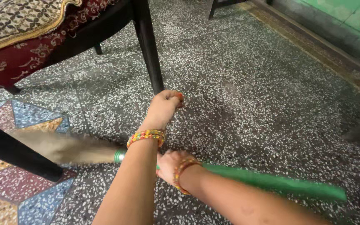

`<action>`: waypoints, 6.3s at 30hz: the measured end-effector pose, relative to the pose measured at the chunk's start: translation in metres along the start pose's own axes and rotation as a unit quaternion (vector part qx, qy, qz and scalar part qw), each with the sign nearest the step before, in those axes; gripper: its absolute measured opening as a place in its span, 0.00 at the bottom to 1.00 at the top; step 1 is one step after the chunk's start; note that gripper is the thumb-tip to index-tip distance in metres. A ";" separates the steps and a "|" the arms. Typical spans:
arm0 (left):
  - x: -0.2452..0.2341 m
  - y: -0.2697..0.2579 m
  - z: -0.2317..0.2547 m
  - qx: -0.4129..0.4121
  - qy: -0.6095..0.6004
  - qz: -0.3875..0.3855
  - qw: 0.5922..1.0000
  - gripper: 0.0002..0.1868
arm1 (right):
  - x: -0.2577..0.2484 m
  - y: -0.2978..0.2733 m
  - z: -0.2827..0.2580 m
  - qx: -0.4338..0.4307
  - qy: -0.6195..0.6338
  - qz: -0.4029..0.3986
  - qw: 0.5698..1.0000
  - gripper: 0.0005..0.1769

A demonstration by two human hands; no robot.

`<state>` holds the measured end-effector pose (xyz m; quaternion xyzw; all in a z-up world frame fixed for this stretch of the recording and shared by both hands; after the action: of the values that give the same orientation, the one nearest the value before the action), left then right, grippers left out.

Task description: The person sweeps the floor using a broom, moving the bristles across the patterned tiles and under a chair and a storage shelf to gather debris.

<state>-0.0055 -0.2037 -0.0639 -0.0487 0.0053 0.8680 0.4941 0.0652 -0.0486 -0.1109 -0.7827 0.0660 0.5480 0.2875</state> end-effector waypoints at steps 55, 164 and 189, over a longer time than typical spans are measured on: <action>0.197 0.032 -0.025 0.021 0.109 -0.150 0.982 0.16 | -0.020 -0.357 0.458 0.378 -0.021 -0.125 0.917 0.37; 0.234 -0.079 0.039 -0.110 0.665 -0.224 0.704 0.46 | -0.010 -0.226 0.377 0.112 0.730 0.287 0.610 0.12; 0.401 -0.078 0.152 0.007 0.733 -0.227 0.641 0.39 | -0.079 -0.211 0.438 0.015 0.812 0.295 0.503 0.13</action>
<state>-0.1537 0.1882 0.0541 -0.6653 0.3612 0.4082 0.5102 -0.2369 0.3377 -0.0627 -0.8150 0.5057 -0.2766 -0.0590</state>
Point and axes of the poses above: each hand's wrist, its own y-axis towards the middle knuckle, its own x-axis out of the palm, z = x × y, the point moved 1 cm from there along y, towards the middle knuckle
